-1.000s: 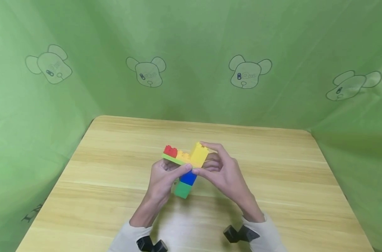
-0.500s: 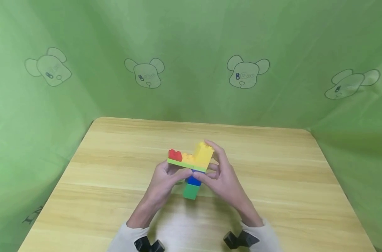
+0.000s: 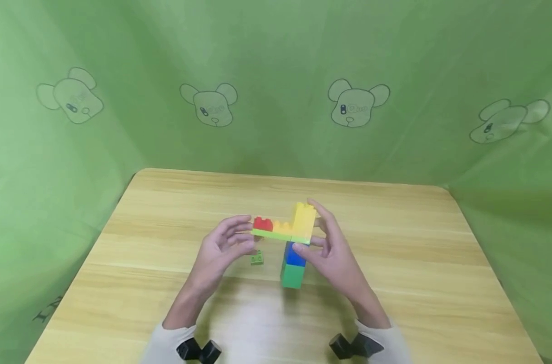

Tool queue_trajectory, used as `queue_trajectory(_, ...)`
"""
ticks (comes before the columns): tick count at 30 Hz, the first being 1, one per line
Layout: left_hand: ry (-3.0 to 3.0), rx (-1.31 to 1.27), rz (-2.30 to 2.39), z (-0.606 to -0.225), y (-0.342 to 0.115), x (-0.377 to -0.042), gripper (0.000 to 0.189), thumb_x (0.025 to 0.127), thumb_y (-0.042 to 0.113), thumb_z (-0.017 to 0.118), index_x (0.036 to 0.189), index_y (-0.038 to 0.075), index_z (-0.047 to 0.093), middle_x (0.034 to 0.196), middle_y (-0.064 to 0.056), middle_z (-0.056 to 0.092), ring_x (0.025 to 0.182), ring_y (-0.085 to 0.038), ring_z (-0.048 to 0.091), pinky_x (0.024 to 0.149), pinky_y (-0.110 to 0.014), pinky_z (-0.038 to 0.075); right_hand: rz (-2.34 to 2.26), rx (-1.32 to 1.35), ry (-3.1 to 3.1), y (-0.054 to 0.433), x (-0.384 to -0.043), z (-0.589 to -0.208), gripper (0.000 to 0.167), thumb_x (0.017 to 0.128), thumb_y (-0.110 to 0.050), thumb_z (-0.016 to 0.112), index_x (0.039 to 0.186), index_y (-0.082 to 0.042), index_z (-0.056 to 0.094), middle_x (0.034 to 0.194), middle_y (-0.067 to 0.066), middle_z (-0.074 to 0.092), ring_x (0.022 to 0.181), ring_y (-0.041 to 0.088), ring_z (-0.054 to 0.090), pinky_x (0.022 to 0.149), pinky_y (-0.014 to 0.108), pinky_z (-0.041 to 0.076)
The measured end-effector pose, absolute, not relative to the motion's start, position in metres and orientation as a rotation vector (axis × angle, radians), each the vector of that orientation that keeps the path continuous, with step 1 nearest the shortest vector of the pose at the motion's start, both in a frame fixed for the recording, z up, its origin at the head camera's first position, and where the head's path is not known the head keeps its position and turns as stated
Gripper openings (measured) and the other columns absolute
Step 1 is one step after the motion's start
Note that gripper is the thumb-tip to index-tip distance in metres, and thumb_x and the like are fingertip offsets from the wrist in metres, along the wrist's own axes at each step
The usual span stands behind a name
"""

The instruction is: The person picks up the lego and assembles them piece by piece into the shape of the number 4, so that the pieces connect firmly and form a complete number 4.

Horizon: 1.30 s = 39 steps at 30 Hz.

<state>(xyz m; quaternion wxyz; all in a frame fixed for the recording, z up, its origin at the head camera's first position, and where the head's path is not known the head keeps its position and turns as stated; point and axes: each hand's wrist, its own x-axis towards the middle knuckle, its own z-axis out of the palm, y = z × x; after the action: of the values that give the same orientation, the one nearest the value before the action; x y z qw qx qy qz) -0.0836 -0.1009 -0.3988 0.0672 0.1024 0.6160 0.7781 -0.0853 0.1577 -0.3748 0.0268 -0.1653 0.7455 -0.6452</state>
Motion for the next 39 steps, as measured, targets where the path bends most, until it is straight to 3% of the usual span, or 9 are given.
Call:
queue_trajectory(8, 2.059, 0.150, 2.302, -0.418, -0.129, -0.092, 0.034, 0.100, 0.003, 0.064, 0.131, -0.008, 0.056, 0.124, -0.025, 0.065, 0.109, -0.027, 0.068, 0.093, -0.040, 0.060, -2.081, -0.497, 2.330, 0.168, -0.091, -0.366, 0.086, 0.095, 0.004, 0.071, 0.165, -0.021, 0.026, 0.149, 0.018, 0.047, 0.119, 0.043, 0.065, 0.084, 0.037, 0.063)
queue_trajectory(12, 2.282, 0.123, 2.073, -0.429, -0.133, -0.104, 0.035, 0.101, 0.009, 0.067, 0.132, -0.004, 0.060, 0.125, -0.020, 0.068, 0.115, -0.028, 0.066, 0.100, -0.040, 0.056, -2.084, -0.503, 2.329, 0.168, -0.090, -0.365, 0.085, 0.095, 0.004, 0.070, 0.164, -0.021, 0.027, 0.152, 0.018, 0.044, 0.120, 0.045, 0.063, 0.085, 0.037, 0.062)
queue_trajectory(17, 2.547, 0.131, 1.776, -0.443, -0.133, -0.124, 0.036, 0.099, 0.011, 0.071, 0.133, 0.001, 0.063, 0.124, -0.015, 0.070, 0.117, -0.030, 0.065, 0.103, -0.048, 0.054, -2.078, -0.517, 2.310, 0.167, -0.088, -0.364, 0.086, 0.095, 0.005, 0.070, 0.165, -0.021, 0.027, 0.153, 0.017, 0.043, 0.120, 0.037, 0.065, 0.085, 0.038, 0.062)
queue_trajectory(23, 2.634, 0.148, 1.587, -0.463, -0.116, -0.148, 0.047, 0.095, 0.009, 0.074, 0.138, -0.003, 0.059, 0.130, -0.021, 0.067, 0.122, -0.036, 0.063, 0.103, -0.049, 0.054, -2.083, -0.520, 2.314, 0.169, -0.086, -0.366, 0.085, 0.095, 0.006, 0.069, 0.164, -0.022, 0.028, 0.156, 0.017, 0.040, 0.121, 0.042, 0.064, 0.085, 0.038, 0.062)
queue_trajectory(30, 2.717, 0.161, 1.348, -0.474, -0.093, -0.167, 0.065, 0.090, 0.018, 0.083, 0.144, -0.003, 0.055, 0.146, -0.023, 0.056, 0.138, -0.039, 0.050, 0.117, -0.054, 0.040, -2.083, -0.527, 2.311, 0.170, -0.084, -0.368, 0.086, 0.095, 0.007, 0.070, 0.164, -0.019, 0.027, 0.158, 0.018, 0.039, 0.122, 0.046, 0.062, 0.085, 0.038, 0.062)
queue_trajectory(32, 2.734, 0.182, 1.306, -0.477, -0.090, -0.170, 0.065, 0.090, 0.018, 0.083, 0.143, -0.006, 0.055, 0.144, -0.024, 0.057, 0.128, -0.038, 0.057, 0.111, -0.052, 0.046, -2.084, -0.527, 2.307, 0.170, -0.083, -0.368, 0.085, 0.095, 0.007, 0.070, 0.164, -0.019, 0.027, 0.158, 0.017, 0.039, 0.122, 0.046, 0.062, 0.085, 0.038, 0.062)
queue_trajectory(35, 2.744, 0.222, 1.249, -0.480, -0.087, -0.172, 0.062, 0.090, 0.018, 0.083, 0.140, -0.008, 0.058, 0.135, -0.024, 0.061, 0.093, -0.030, 0.065, 0.085, -0.045, 0.058, -2.083, -0.531, 2.302, 0.171, -0.083, -0.368, 0.085, 0.095, 0.006, 0.069, 0.164, -0.020, 0.027, 0.157, 0.018, 0.040, 0.122, 0.046, 0.062, 0.086, 0.038, 0.062)
queue_trajectory(37, 2.737, 0.253, 1.224, -0.480, -0.086, -0.173, 0.059, 0.091, 0.018, 0.082, 0.138, -0.009, 0.059, 0.122, -0.021, 0.065, 0.073, -0.023, 0.057, 0.067, -0.037, 0.053, -2.082, -0.533, 2.303, 0.171, -0.083, -0.368, 0.085, 0.096, 0.006, 0.069, 0.164, -0.021, 0.028, 0.157, 0.019, 0.040, 0.122, 0.044, 0.063, 0.086, 0.038, 0.062)
queue_trajectory(39, 2.733, 0.278, 1.212, -0.480, -0.085, -0.173, 0.056, 0.092, 0.019, 0.081, 0.137, -0.008, 0.061, 0.104, -0.016, 0.066, 0.064, -0.017, 0.049, 0.060, -0.032, 0.046, -2.079, -0.539, 2.305, 0.172, -0.083, -0.368, 0.085, 0.095, 0.006, 0.069, 0.164, -0.021, 0.028, 0.155, 0.019, 0.041, 0.121, 0.041, 0.064, 0.086, 0.038, 0.062)
